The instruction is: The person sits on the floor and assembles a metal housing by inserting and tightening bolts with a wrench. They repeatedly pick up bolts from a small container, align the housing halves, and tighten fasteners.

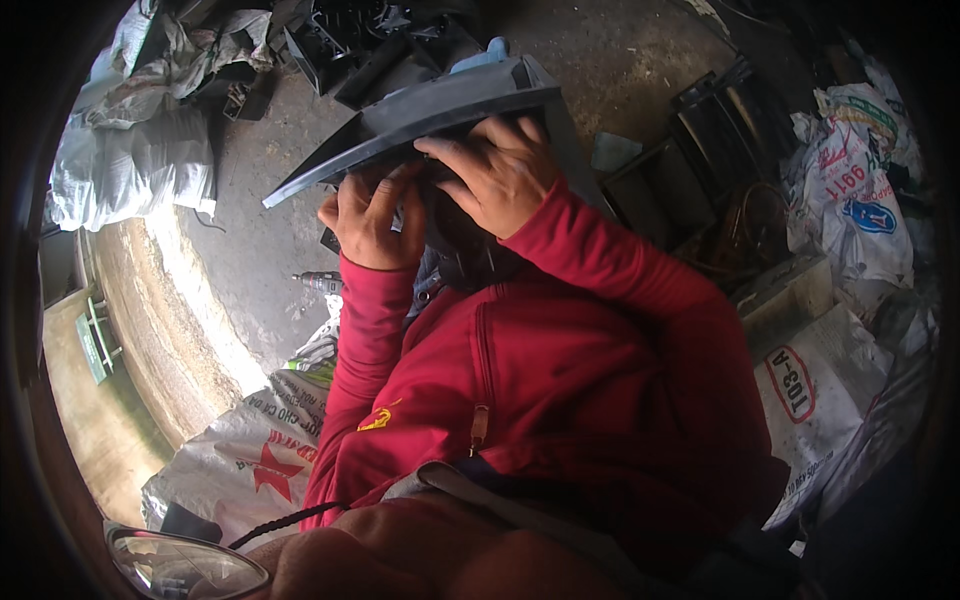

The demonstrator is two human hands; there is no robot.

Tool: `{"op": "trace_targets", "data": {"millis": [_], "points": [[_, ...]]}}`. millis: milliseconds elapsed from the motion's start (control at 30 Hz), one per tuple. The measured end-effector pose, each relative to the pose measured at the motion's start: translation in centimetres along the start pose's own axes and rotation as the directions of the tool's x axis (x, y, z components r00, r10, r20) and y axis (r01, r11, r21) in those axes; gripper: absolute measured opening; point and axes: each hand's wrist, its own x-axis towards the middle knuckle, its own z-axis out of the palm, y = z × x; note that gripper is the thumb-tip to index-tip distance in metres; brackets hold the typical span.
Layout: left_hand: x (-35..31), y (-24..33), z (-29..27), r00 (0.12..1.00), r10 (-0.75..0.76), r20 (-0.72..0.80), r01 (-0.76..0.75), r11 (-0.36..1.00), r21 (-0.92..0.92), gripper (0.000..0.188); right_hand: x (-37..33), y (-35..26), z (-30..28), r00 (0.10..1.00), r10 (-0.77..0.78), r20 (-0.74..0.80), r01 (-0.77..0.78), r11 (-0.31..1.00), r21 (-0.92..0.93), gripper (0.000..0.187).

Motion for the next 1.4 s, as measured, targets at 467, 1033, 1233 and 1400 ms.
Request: {"op": "trace_targets", "data": {"millis": [467, 1033, 1233, 1400], "points": [[0.8, -0.3, -0.1, 0.998, 0.068, 0.001, -0.068, 0.995, 0.075, 0.038, -0.2, 0.0, -0.1, 0.998, 0.049, -0.045, -0.048, 0.998, 0.034, 0.058], [1.1, -0.4, -0.3, 0.989, 0.127, 0.075, -0.131, 0.99, 0.05, 0.038, -0.3, -0.4, -0.1, 0.994, 0.095, -0.05, -0.093, 0.995, 0.04, 0.05], [0.8, -0.8, 0.5, 0.997, 0.075, 0.007, -0.075, 0.997, 0.015, 0.041, -0.1, -0.6, -0.3, 0.994, 0.096, -0.055, -0.096, 0.995, 0.018, 0.054], [1.5, -0.4, -0.2, 0.987, 0.163, 0.012, -0.163, 0.986, 0.036, 0.041, -0.3, -0.6, -0.4, 0.991, 0.113, -0.078, -0.112, 0.994, 0.019, 0.056]]}}
